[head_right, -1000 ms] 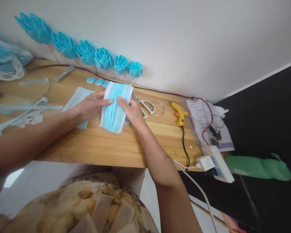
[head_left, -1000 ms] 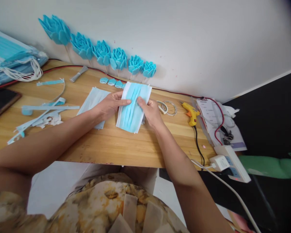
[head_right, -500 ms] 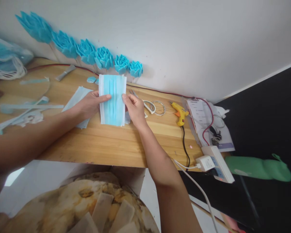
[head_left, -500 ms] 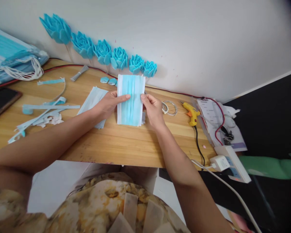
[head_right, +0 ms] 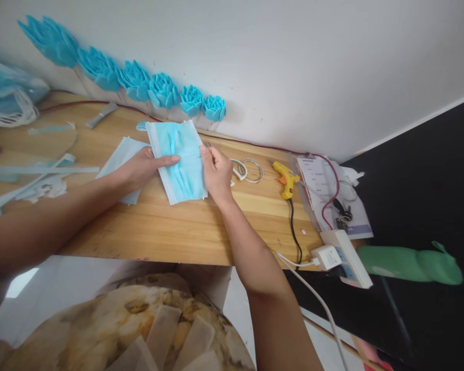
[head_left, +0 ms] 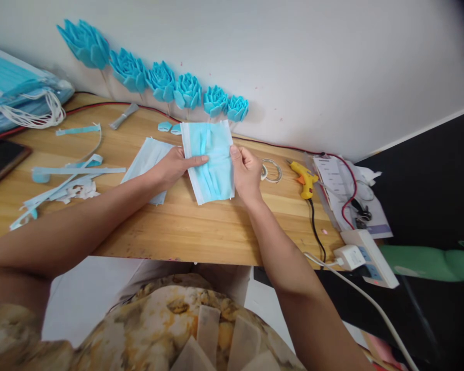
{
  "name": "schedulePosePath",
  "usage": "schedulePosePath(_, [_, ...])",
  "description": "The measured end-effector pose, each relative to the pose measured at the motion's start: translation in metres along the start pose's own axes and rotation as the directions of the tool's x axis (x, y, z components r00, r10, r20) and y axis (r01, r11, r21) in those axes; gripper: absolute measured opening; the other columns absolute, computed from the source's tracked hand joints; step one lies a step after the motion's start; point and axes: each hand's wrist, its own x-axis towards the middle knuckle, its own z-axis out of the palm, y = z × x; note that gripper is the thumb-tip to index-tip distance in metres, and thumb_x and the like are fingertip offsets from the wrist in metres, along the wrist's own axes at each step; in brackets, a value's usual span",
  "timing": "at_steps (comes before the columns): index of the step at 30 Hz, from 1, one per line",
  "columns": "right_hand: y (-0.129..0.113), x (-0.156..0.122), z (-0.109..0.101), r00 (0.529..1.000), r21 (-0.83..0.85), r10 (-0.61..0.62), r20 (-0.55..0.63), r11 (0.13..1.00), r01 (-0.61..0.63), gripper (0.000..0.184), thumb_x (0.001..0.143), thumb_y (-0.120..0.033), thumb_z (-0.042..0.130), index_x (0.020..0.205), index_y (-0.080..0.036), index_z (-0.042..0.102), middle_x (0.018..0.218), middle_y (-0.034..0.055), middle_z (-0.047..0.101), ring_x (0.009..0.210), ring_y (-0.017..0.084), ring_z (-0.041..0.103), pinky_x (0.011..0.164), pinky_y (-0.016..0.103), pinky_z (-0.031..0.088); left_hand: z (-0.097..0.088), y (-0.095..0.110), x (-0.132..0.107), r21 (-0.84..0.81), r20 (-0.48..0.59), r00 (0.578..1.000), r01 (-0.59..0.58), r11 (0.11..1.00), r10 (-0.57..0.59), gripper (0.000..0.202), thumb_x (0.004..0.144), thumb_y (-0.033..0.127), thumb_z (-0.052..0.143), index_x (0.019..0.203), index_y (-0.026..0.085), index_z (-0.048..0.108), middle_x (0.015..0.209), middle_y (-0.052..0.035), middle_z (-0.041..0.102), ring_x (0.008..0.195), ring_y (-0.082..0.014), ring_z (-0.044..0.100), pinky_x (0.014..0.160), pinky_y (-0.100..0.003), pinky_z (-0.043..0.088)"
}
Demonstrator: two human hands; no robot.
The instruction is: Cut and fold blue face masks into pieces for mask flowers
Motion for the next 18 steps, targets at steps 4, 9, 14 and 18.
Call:
schedulePosePath(4, [-0.002,-0.001,0.000,1.000,-0.006,-0.003,-0.012,1.000,0.003,0.053,0.089,-0.070,0.060,0.065,-0.023,0.050,0.063,-0.0034,0.038,0.068,0.013,0.040,0.065,0.028,0.037,0.001,-0.001,0.000,-0.006,0.031,0.999,-0.028,1.000,0.028,0.044,0.068,0.047,0.092,0.097,0.017,0.077,0.100,-0.0117,0.080,0.111,-0.0401,0.073,0.100,-0.057,0.060])
schedulePosePath(9, [0.001,0.001,0.000,0.998,-0.046,-0.045,-0.037,0.998,0.043,0.055,0.091,-0.069,0.057,0.064,-0.022,0.046,0.063,-0.0039,0.036,0.066,0.012,0.037,0.063,0.027,0.034,0.000,0.001,0.000,-0.023,0.028,0.999,0.015,1.000,-0.015,0.047,0.066,0.050,0.093,0.096,0.017,0.077,0.097,-0.0112,0.080,0.106,-0.0380,0.075,0.097,-0.054,0.062])
schedulePosePath(14, [0.011,0.003,0.000,1.000,0.029,0.020,-0.017,0.999,-0.019,0.058,0.088,-0.075,0.056,0.066,-0.022,0.047,0.065,-0.0032,0.040,0.070,0.012,0.048,0.064,0.026,0.041,-0.004,0.003,0.000,-0.026,0.020,0.996,0.093,0.995,-0.093,0.045,0.070,0.052,0.090,0.095,0.017,0.078,0.094,-0.0096,0.081,0.094,-0.0324,0.077,0.086,-0.048,0.064])
schedulePosePath(18, [0.012,0.001,0.002,0.978,0.177,0.115,0.174,0.973,-0.146,0.055,0.087,-0.076,0.057,0.080,-0.022,0.064,0.077,0.0007,0.061,0.083,0.018,0.061,0.074,0.032,0.053,-0.004,0.001,0.000,-0.021,0.067,0.996,0.054,0.998,-0.052,0.041,0.071,0.053,0.088,0.090,0.018,0.078,0.089,-0.0078,0.080,0.089,-0.0287,0.077,0.084,-0.043,0.064])
